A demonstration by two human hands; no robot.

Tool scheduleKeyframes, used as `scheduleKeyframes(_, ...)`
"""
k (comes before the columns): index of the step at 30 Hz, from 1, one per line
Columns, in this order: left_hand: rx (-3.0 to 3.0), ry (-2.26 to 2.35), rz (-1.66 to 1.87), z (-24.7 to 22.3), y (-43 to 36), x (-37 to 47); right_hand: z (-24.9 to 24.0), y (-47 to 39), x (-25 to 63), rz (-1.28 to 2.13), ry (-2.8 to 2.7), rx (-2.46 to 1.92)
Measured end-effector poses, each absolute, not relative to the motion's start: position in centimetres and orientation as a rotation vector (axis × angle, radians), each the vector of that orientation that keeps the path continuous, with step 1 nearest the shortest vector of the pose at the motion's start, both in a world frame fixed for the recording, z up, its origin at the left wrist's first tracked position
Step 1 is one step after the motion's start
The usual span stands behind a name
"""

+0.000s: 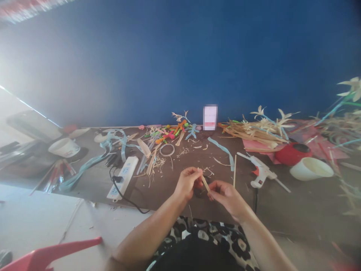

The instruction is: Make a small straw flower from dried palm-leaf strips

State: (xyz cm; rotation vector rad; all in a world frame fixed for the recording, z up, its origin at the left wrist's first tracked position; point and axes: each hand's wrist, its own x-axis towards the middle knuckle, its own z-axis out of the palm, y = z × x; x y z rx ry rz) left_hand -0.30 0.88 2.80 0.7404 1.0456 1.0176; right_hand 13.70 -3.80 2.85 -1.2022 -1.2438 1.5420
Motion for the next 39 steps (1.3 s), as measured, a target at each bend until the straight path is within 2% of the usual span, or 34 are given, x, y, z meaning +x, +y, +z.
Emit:
scheduleKeyframes(13,0.891,1.136,1.076,2.9,1.8,-0.1,1.9,-3.1,13.0,1.812,-0.888,-1.159)
scheduleKeyframes(20,1.070,1.049,0.767,4.0,1.3,-1.2,1.3,-3.1,13.2,1.746,-0.758,-1.171)
scheduleKeyframes(28,1.057,1.069,0.723,2.9,0.5,-2.0,1.1,-2.8,12.3,1.584,-1.054,-1.310)
scheduleKeyframes(32,0.955,1.119,0.876,2.6,0.7,-3.9,1.2,-2.7,12.3,1.568,-1.277,-1.328)
scheduleKeyframes(34,0.881,1.173,1.062,2.6,1.4,-5.2,1.3,-2.4,12.5,1.422,-1.495,-1.404)
scheduleKeyframes(39,0.849,1.207,1.179,2.9,2.8,-6.5,1.2,-1.5,11.5,0.600,-1.986,-1.725)
